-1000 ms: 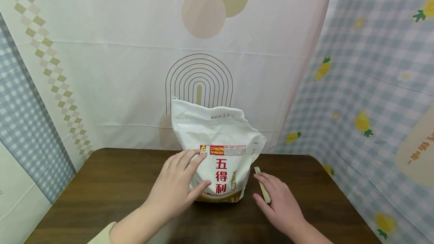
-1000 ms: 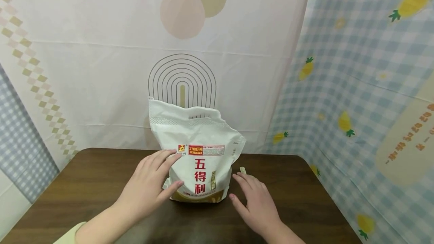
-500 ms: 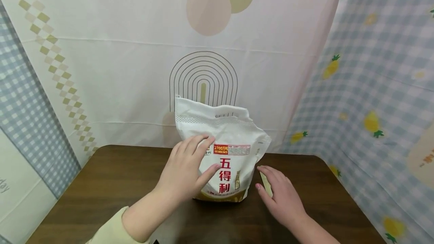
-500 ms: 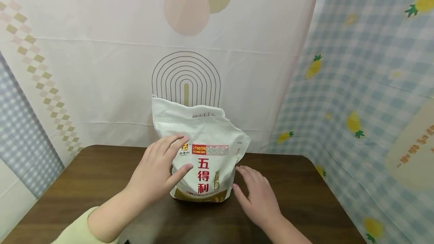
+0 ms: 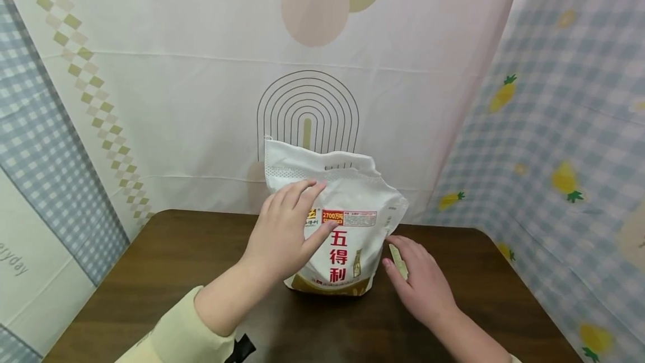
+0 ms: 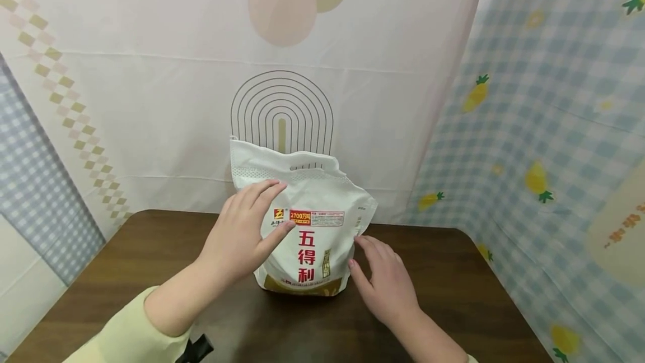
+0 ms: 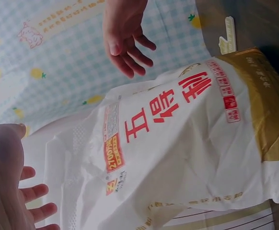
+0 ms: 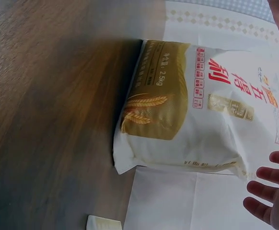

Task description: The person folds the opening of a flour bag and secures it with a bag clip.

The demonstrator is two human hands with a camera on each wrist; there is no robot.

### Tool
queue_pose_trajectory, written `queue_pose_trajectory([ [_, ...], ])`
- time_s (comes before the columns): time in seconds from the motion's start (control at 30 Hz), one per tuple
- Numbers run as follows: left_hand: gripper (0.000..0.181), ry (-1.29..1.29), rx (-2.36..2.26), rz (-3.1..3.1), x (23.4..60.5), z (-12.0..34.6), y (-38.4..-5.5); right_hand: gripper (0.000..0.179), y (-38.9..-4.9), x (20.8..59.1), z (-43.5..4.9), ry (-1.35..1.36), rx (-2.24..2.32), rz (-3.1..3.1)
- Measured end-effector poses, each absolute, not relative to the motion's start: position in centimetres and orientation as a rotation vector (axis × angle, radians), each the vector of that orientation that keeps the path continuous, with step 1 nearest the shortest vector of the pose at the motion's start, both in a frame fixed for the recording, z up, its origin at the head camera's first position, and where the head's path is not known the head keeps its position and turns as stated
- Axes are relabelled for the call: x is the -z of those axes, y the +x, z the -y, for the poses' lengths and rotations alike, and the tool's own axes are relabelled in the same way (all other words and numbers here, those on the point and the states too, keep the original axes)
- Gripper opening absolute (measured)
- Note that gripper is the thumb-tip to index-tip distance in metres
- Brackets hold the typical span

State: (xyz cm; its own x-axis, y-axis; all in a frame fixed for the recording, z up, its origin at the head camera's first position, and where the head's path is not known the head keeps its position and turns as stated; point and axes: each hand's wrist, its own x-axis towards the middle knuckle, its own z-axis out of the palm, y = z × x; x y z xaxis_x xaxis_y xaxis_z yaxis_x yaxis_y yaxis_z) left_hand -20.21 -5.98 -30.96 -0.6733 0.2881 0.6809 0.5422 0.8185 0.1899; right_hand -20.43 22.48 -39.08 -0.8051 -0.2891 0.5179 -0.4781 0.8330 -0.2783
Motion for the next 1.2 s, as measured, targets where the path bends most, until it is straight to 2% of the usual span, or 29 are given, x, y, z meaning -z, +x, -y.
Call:
queue_pose_trajectory([
  [0.47, 0.061, -0.587, 0.519, 2.291, 28.6, 4.6, -21.5, 0.042, -20.9, 39.0, -22.7, 0.502, -0.628, 2.538],
  [0.73, 0.062, -0.628, 0.546, 2.267, 26.9, 4.1, -21.6, 0.049, -21.3, 38.6, -23.0, 0.412, -0.708, 2.611],
  [1.2, 0.054, -0.61, 0.419, 2.334, 25.4, 3.5, -22.5, 0.051, -22.0, 38.4, -23.6, 0.33, -0.717, 2.619],
])
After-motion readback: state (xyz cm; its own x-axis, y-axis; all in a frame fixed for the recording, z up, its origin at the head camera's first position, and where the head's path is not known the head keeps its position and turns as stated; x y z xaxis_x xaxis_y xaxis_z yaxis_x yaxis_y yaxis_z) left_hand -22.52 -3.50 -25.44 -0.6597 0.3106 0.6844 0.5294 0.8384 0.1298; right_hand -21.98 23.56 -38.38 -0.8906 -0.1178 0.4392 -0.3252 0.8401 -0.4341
